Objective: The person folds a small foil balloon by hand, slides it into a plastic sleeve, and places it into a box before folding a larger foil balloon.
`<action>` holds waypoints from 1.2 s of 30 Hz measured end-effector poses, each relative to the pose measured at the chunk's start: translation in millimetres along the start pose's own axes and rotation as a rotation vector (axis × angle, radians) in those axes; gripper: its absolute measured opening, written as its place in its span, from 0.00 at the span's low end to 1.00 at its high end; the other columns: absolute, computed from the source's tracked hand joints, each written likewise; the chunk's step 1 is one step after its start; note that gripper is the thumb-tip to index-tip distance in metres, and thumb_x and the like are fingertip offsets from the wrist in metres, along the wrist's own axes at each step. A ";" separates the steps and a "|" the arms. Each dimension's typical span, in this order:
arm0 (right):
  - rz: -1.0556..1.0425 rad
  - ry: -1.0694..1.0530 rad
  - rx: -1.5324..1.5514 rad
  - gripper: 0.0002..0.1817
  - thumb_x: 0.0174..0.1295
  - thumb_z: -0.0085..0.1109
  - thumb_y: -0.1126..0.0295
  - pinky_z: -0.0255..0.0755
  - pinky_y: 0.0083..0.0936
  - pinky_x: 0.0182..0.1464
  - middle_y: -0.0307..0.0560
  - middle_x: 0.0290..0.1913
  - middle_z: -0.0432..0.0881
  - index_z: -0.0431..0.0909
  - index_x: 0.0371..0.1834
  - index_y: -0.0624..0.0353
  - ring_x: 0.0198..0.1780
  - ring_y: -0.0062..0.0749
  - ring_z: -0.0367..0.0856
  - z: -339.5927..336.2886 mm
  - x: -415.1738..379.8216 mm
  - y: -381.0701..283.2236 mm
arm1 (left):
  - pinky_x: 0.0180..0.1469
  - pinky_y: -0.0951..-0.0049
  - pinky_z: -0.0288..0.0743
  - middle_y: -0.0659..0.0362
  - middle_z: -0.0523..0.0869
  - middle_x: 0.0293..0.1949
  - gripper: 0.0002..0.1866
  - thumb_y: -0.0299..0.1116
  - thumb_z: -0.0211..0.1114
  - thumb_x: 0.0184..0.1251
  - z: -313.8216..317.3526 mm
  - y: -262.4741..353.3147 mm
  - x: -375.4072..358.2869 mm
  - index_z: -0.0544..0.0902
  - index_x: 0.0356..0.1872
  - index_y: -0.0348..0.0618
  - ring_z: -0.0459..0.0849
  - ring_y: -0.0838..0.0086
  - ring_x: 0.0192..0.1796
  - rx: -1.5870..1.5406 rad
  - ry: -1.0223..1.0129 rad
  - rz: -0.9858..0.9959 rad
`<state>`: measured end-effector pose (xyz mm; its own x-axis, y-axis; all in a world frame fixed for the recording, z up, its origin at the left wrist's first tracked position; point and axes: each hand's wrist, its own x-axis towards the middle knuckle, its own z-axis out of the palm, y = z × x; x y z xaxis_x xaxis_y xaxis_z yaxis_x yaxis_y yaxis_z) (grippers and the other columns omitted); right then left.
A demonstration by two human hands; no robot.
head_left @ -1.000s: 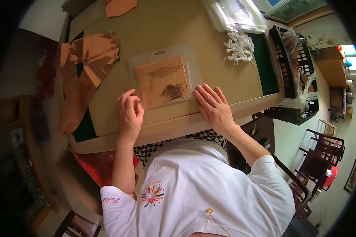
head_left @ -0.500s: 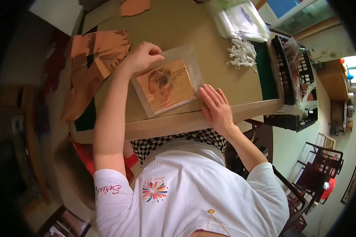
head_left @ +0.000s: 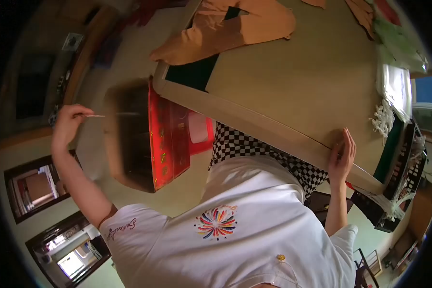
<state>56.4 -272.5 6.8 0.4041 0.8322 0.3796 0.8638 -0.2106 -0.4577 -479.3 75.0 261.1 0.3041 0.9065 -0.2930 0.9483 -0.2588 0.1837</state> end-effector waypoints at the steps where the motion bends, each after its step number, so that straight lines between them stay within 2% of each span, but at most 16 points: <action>1: 0.009 -0.007 0.003 0.24 0.65 0.51 0.81 0.66 0.38 0.67 0.54 0.65 0.75 0.70 0.66 0.62 0.66 0.48 0.73 -0.2 -0.4 -0.4 | 0.45 0.72 0.77 0.50 0.89 0.35 0.13 0.14 0.59 0.53 13.1 -11.4 -1.7 0.88 0.37 0.33 0.87 0.67 0.40 0.063 0.005 -0.042; 8: 0.017 -0.018 -0.015 0.24 0.66 0.50 0.81 0.65 0.37 0.67 0.54 0.65 0.75 0.70 0.67 0.62 0.67 0.47 0.72 -1.0 -3.1 0.4 | 0.44 0.69 0.78 0.47 0.88 0.32 0.13 0.15 0.55 0.55 147.5 -85.4 22.8 0.88 0.33 0.36 0.88 0.63 0.38 0.073 0.035 -0.149; 9: 0.015 -0.015 -0.016 0.24 0.66 0.50 0.81 0.65 0.37 0.67 0.54 0.65 0.75 0.70 0.67 0.62 0.66 0.47 0.72 -1.1 -3.0 0.3 | 0.45 0.67 0.78 0.48 0.89 0.33 0.15 0.15 0.54 0.55 165.0 -105.8 30.1 0.88 0.36 0.37 0.88 0.62 0.39 0.095 -0.037 -0.058; 11: 0.014 -0.011 -0.017 0.23 0.67 0.50 0.81 0.66 0.37 0.67 0.54 0.64 0.75 0.70 0.66 0.62 0.66 0.47 0.73 -1.3 -2.8 -0.6 | 0.49 0.63 0.79 0.47 0.89 0.38 0.17 0.15 0.53 0.58 201.0 -134.4 42.5 0.88 0.42 0.40 0.88 0.57 0.45 0.029 -0.176 -0.157; 13: 0.025 -0.007 -0.014 0.23 0.67 0.50 0.81 0.66 0.36 0.66 0.54 0.64 0.76 0.71 0.66 0.62 0.65 0.47 0.73 -0.5 -2.7 -0.9 | 0.55 0.58 0.78 0.47 0.88 0.44 0.19 0.17 0.54 0.61 221.6 -112.2 33.5 0.86 0.49 0.42 0.85 0.53 0.52 0.274 -0.001 -0.074; 14: 0.030 -0.007 -0.011 0.23 0.67 0.50 0.81 0.66 0.36 0.66 0.53 0.64 0.76 0.71 0.66 0.62 0.65 0.47 0.73 -0.2 -2.8 -1.2 | 0.60 0.55 0.76 0.45 0.86 0.50 0.20 0.16 0.54 0.62 210.9 -73.0 34.8 0.85 0.52 0.44 0.82 0.51 0.58 0.273 -0.162 -0.329; 15: 0.023 -0.004 -0.014 0.23 0.67 0.50 0.81 0.66 0.36 0.66 0.53 0.64 0.76 0.71 0.66 0.62 0.65 0.47 0.73 -0.1 -3.0 -1.2 | 0.61 0.56 0.76 0.45 0.83 0.55 0.19 0.17 0.55 0.62 214.9 -67.5 43.3 0.84 0.52 0.41 0.80 0.52 0.60 0.450 -0.320 -0.341; 17: 0.005 0.005 -0.021 0.23 0.67 0.50 0.81 0.67 0.36 0.66 0.53 0.63 0.76 0.71 0.66 0.62 0.65 0.47 0.74 -0.3 -2.7 -1.4 | 0.60 0.56 0.77 0.43 0.83 0.55 0.18 0.18 0.57 0.60 247.1 -106.5 42.4 0.84 0.51 0.37 0.81 0.51 0.59 0.579 -0.303 -0.263; 20: -0.006 -0.004 -0.034 0.22 0.67 0.50 0.81 0.67 0.36 0.66 0.53 0.63 0.77 0.72 0.65 0.62 0.64 0.47 0.74 -0.9 -3.9 -0.3 | 0.58 0.55 0.78 0.42 0.83 0.54 0.17 0.19 0.59 0.57 262.6 -141.6 44.9 0.84 0.49 0.34 0.82 0.50 0.58 0.581 -0.670 -0.294; 23: 0.010 -0.003 -0.041 0.21 0.66 0.50 0.79 0.65 0.38 0.67 0.53 0.62 0.77 0.73 0.64 0.62 0.65 0.49 0.74 1.2 -4.7 0.3 | 0.57 0.55 0.79 0.41 0.83 0.54 0.17 0.20 0.60 0.57 264.7 -141.3 26.9 0.84 0.48 0.35 0.81 0.49 0.58 0.528 -0.655 -0.179; 24: 0.009 0.000 -0.036 0.21 0.66 0.50 0.79 0.65 0.39 0.67 0.53 0.62 0.77 0.73 0.64 0.62 0.65 0.49 0.74 1.6 -4.3 0.2 | 0.56 0.55 0.80 0.41 0.83 0.54 0.16 0.20 0.61 0.56 270.8 -138.1 18.0 0.84 0.47 0.34 0.81 0.49 0.59 0.449 -0.451 -0.192; 25: 0.008 0.001 -0.033 0.21 0.66 0.50 0.79 0.65 0.39 0.67 0.54 0.62 0.77 0.73 0.64 0.62 0.65 0.49 0.74 1.5 -4.2 -0.1 | 0.54 0.56 0.81 0.42 0.85 0.50 0.14 0.20 0.63 0.53 299.6 -157.2 29.6 0.86 0.43 0.36 0.83 0.51 0.56 0.430 -0.448 -0.339; 27: 0.008 -0.002 -0.036 0.21 0.66 0.50 0.79 0.65 0.39 0.67 0.54 0.62 0.77 0.73 0.64 0.62 0.65 0.49 0.73 0.4 -4.1 -1.5 | 0.50 0.57 0.83 0.44 0.87 0.44 0.10 0.24 0.65 0.53 347.3 -208.0 36.4 0.87 0.38 0.39 0.86 0.53 0.52 0.627 -0.435 0.001; 29: 0.007 -0.009 -0.045 0.22 0.65 0.51 0.80 0.65 0.39 0.67 0.54 0.62 0.77 0.73 0.64 0.61 0.65 0.49 0.73 -0.9 -3.3 -2.9 | 0.47 0.58 0.83 0.46 0.88 0.40 0.09 0.29 0.66 0.55 384.5 -216.6 42.8 0.87 0.37 0.41 0.87 0.54 0.48 0.626 -0.275 -0.035; 33: 0.021 -0.022 -0.023 0.23 0.63 0.49 0.83 0.66 0.37 0.67 0.54 0.62 0.77 0.73 0.63 0.60 0.65 0.48 0.73 -3.5 -3.8 -3.1 | 0.43 0.57 0.84 0.49 0.88 0.33 0.10 0.36 0.63 0.60 371.3 -184.7 46.1 0.87 0.35 0.41 0.89 0.52 0.41 0.586 -0.273 0.007; 36: 0.023 -0.006 -0.021 0.23 0.62 0.50 0.81 0.65 0.39 0.67 0.53 0.62 0.77 0.75 0.62 0.59 0.64 0.49 0.73 -2.1 -1.9 -4.9 | 0.44 0.53 0.83 0.47 0.87 0.33 0.10 0.32 0.60 0.63 343.4 -176.6 41.3 0.86 0.37 0.40 0.88 0.49 0.40 0.805 0.052 0.222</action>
<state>52.1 -274.1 10.0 0.4221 0.8300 0.3646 0.8604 -0.2401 -0.4496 -603.1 43.5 -105.7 0.5053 0.8156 -0.2817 0.6480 -0.5743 -0.5003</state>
